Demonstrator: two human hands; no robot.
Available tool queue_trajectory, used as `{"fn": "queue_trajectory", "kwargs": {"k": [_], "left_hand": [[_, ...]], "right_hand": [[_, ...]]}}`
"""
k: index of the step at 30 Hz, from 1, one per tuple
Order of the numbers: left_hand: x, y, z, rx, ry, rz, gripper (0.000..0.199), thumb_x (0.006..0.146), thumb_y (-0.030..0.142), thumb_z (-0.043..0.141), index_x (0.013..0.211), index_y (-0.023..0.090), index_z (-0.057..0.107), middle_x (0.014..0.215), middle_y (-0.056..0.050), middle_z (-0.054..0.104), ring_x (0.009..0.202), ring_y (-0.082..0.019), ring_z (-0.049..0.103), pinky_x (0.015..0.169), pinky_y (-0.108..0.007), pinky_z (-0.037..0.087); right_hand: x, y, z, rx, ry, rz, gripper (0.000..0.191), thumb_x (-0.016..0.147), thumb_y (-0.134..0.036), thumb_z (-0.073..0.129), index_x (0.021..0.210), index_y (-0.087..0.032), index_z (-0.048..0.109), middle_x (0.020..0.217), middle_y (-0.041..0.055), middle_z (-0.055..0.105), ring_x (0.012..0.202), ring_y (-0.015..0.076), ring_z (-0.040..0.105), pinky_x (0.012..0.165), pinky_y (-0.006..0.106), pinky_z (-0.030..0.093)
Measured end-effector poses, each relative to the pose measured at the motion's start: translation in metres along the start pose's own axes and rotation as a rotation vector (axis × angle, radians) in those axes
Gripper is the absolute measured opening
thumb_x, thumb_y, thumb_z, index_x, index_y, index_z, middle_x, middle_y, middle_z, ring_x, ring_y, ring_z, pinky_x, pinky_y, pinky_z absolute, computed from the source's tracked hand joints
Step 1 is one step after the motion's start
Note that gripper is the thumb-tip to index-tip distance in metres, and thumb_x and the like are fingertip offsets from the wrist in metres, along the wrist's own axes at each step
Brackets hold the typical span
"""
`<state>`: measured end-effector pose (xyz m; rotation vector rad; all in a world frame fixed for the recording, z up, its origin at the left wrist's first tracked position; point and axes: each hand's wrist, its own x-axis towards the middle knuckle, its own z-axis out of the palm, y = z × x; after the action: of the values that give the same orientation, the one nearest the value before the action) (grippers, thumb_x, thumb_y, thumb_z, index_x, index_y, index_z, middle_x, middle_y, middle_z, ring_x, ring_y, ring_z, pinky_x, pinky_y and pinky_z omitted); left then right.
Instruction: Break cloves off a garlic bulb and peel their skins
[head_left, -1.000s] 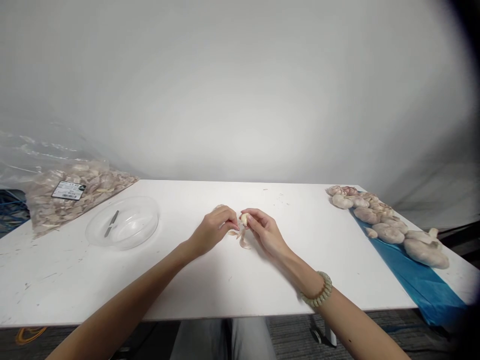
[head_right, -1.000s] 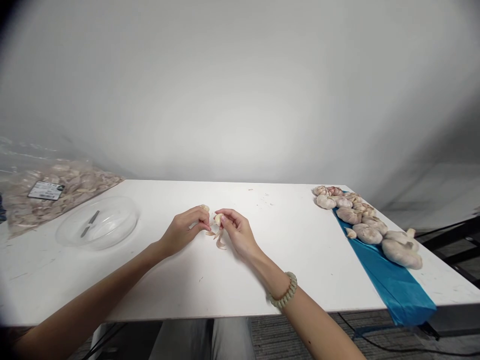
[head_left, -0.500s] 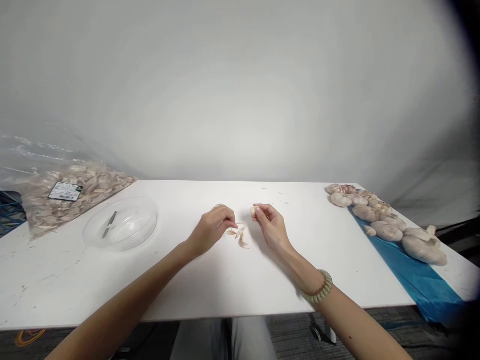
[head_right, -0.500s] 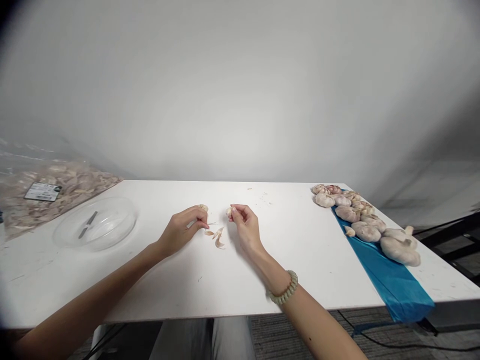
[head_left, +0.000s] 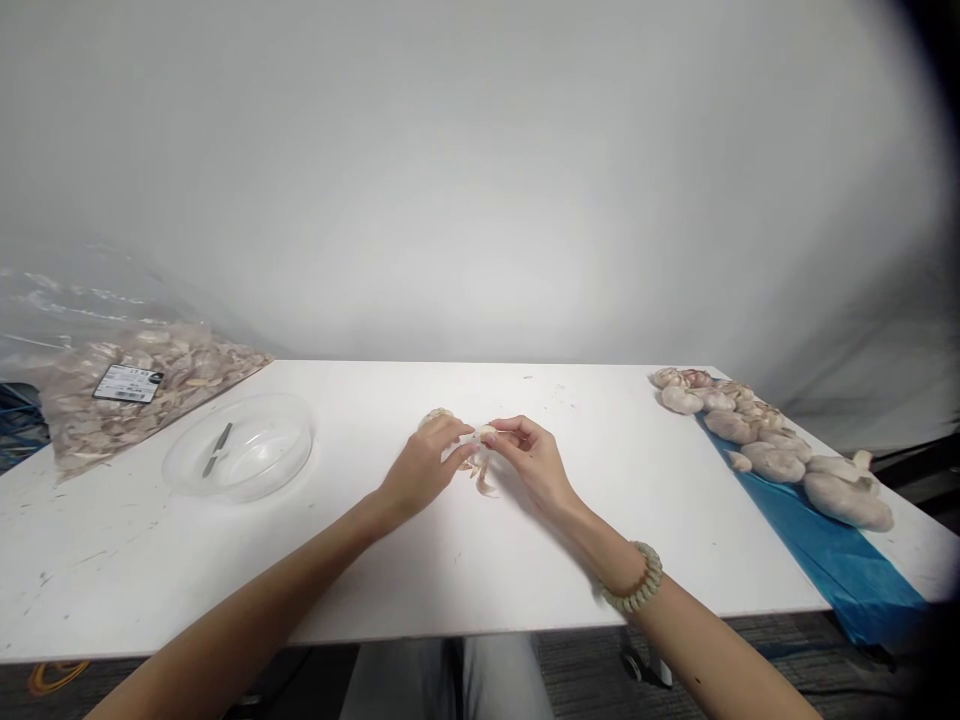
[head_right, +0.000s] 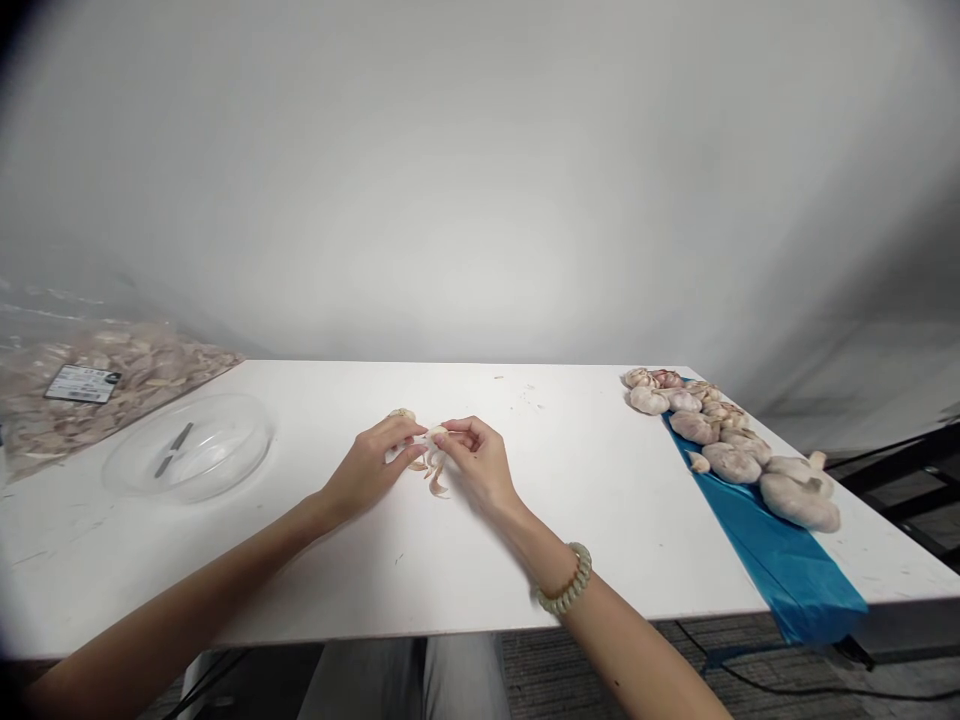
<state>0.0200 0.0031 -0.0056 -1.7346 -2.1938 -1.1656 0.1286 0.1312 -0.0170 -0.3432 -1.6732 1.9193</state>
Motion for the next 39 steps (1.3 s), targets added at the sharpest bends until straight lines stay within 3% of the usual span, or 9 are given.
{"fn": "queue_trajectory", "kwargs": {"k": [7, 11, 19, 22, 24, 30, 34, 39], "left_hand": [[0.0, 0.001, -0.001, 0.085, 0.032, 0.073, 0.02, 0.088, 0.016, 0.042, 0.087, 0.016, 0.062, 0.083, -0.004, 0.065, 0.08, -0.016, 0.057, 0.073, -0.03, 0.045], [0.0, -0.001, 0.0, 0.095, 0.024, 0.081, 0.02, 0.088, 0.015, 0.042, 0.085, 0.016, 0.062, 0.08, -0.003, 0.065, 0.078, -0.015, 0.057, 0.073, -0.03, 0.046], [0.0, 0.0, -0.002, 0.065, 0.1, 0.085, 0.015, 0.081, 0.012, 0.048, 0.073, 0.016, 0.061, 0.065, 0.0, 0.059, 0.063, -0.012, 0.051, 0.061, -0.024, 0.041], [0.0, 0.002, -0.003, 0.035, 0.136, 0.054, 0.015, 0.079, 0.012, 0.05, 0.069, 0.015, 0.06, 0.059, 0.001, 0.055, 0.058, -0.01, 0.047, 0.057, -0.023, 0.039], [0.0, 0.004, -0.004, 0.012, 0.153, 0.028, 0.014, 0.078, 0.012, 0.051, 0.068, 0.015, 0.06, 0.058, 0.001, 0.054, 0.056, -0.01, 0.047, 0.056, -0.022, 0.038], [0.002, 0.009, -0.008, -0.098, 0.132, -0.061, 0.016, 0.082, 0.018, 0.051, 0.073, 0.016, 0.065, 0.064, 0.0, 0.062, 0.059, -0.01, 0.053, 0.058, -0.021, 0.042], [0.003, 0.009, -0.008, -0.339, 0.063, -0.227, 0.018, 0.082, 0.028, 0.053, 0.08, 0.017, 0.067, 0.077, -0.004, 0.065, 0.075, -0.015, 0.058, 0.069, -0.024, 0.045], [0.003, 0.008, -0.007, -0.57, 0.037, -0.34, 0.02, 0.081, 0.034, 0.056, 0.084, 0.017, 0.067, 0.082, -0.005, 0.063, 0.079, -0.015, 0.058, 0.071, -0.025, 0.046]], "right_hand": [[-0.002, 0.001, 0.003, -0.103, 0.001, -0.082, 0.023, 0.067, -0.03, 0.071, 0.08, -0.016, 0.06, 0.082, 0.0048, 0.063, 0.071, 0.0158, 0.061, 0.066, 0.031, 0.05], [-0.003, 0.002, 0.004, -0.199, 0.016, -0.21, 0.019, 0.068, -0.031, 0.07, 0.076, -0.017, 0.061, 0.09, 0.0059, 0.06, 0.071, 0.015, 0.06, 0.068, 0.032, 0.052], [-0.009, 0.002, 0.003, -0.456, -0.016, -0.503, 0.007, 0.076, -0.024, 0.064, 0.08, -0.019, 0.063, 0.084, 0.0061, 0.06, 0.073, 0.0162, 0.059, 0.065, 0.032, 0.055], [-0.01, 0.002, 0.003, -0.5, -0.014, -0.552, 0.006, 0.076, -0.024, 0.064, 0.078, -0.019, 0.064, 0.083, 0.0065, 0.062, 0.075, 0.0171, 0.06, 0.064, 0.032, 0.054], [-0.009, 0.002, 0.004, -0.441, -0.007, -0.503, 0.007, 0.075, -0.025, 0.064, 0.078, -0.019, 0.065, 0.085, 0.0068, 0.063, 0.077, 0.0179, 0.061, 0.064, 0.031, 0.054], [-0.003, -0.001, 0.004, -0.082, -0.005, -0.14, 0.016, 0.071, -0.028, 0.068, 0.083, -0.018, 0.064, 0.087, 0.0064, 0.067, 0.08, 0.0191, 0.064, 0.072, 0.033, 0.052], [0.0, -0.002, 0.003, 0.123, -0.053, -0.043, 0.02, 0.069, -0.028, 0.07, 0.086, -0.019, 0.065, 0.088, 0.0053, 0.068, 0.083, 0.0181, 0.063, 0.077, 0.033, 0.05], [-0.001, -0.005, 0.005, 0.312, -0.098, 0.111, 0.022, 0.068, -0.028, 0.071, 0.088, -0.019, 0.066, 0.085, 0.0032, 0.069, 0.078, 0.0138, 0.063, 0.075, 0.028, 0.05]]}}
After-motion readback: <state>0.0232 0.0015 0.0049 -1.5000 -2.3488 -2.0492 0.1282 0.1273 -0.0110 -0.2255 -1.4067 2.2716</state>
